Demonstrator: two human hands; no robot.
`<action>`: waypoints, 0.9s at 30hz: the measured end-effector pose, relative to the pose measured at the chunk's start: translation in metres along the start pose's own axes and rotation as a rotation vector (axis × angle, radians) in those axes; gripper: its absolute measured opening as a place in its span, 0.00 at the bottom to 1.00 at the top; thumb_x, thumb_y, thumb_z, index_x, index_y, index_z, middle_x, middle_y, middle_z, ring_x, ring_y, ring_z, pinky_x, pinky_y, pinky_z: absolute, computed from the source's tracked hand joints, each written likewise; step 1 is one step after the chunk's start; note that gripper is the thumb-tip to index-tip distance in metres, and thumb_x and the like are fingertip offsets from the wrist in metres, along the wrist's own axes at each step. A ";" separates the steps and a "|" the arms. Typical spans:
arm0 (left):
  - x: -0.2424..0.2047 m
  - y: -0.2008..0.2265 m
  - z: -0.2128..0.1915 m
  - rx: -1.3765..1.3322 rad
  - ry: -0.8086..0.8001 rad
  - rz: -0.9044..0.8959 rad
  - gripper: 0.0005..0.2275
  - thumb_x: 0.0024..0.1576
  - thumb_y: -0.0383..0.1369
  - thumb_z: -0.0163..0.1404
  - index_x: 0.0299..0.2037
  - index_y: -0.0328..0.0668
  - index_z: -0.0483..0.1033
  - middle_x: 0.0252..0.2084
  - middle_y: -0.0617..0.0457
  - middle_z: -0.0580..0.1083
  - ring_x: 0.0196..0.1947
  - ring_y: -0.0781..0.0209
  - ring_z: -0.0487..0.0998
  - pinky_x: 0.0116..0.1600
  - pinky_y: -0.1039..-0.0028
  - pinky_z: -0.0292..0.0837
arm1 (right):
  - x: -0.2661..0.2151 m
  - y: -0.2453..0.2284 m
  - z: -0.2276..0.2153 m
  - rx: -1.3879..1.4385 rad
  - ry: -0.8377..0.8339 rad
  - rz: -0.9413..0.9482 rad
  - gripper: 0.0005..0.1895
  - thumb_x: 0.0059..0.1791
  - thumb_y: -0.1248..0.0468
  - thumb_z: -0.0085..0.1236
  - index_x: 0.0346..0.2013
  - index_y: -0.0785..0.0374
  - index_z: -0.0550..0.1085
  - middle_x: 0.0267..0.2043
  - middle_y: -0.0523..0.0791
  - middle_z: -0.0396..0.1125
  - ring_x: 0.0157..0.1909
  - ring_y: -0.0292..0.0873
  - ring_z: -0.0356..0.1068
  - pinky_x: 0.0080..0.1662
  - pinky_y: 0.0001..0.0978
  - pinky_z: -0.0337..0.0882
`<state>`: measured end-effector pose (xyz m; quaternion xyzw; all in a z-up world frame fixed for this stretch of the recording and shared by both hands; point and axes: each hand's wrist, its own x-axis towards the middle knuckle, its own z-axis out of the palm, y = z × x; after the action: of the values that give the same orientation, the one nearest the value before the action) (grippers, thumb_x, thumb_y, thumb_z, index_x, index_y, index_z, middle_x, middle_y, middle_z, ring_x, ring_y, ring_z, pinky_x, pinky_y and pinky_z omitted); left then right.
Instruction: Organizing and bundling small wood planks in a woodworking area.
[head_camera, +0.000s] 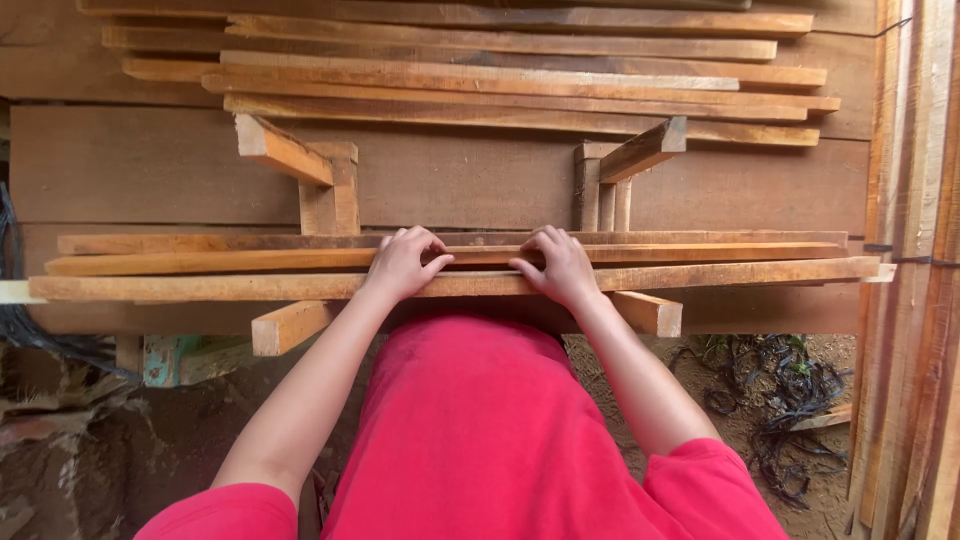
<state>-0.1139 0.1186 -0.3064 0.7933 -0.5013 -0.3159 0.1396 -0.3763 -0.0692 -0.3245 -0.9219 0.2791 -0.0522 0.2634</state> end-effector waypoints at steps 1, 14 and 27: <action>0.000 -0.008 0.009 -0.002 -0.007 -0.009 0.10 0.57 0.50 0.57 0.44 0.65 0.79 0.46 0.65 0.76 0.53 0.58 0.76 0.58 0.60 0.68 | -0.002 -0.005 -0.004 0.006 -0.009 0.001 0.17 0.46 0.43 0.65 0.41 0.46 0.75 0.45 0.36 0.68 0.50 0.42 0.71 0.49 0.39 0.71; 0.016 -0.006 0.006 0.073 -0.119 -0.047 0.13 0.58 0.48 0.55 0.51 0.62 0.77 0.49 0.61 0.76 0.56 0.55 0.74 0.62 0.57 0.63 | 0.018 -0.026 -0.017 -0.045 -0.119 -0.022 0.21 0.43 0.49 0.68 0.47 0.49 0.76 0.45 0.40 0.68 0.51 0.47 0.70 0.48 0.43 0.72; 0.009 0.000 0.014 -0.004 -0.173 -0.081 0.10 0.60 0.46 0.52 0.47 0.61 0.78 0.47 0.60 0.78 0.54 0.51 0.77 0.60 0.54 0.65 | 0.011 -0.031 -0.020 0.067 -0.154 -0.018 0.18 0.46 0.48 0.66 0.39 0.56 0.75 0.41 0.44 0.72 0.49 0.50 0.72 0.48 0.46 0.72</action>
<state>-0.1204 0.1122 -0.3207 0.7824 -0.4783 -0.3897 0.0845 -0.3570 -0.0622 -0.2914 -0.9164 0.2477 0.0070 0.3144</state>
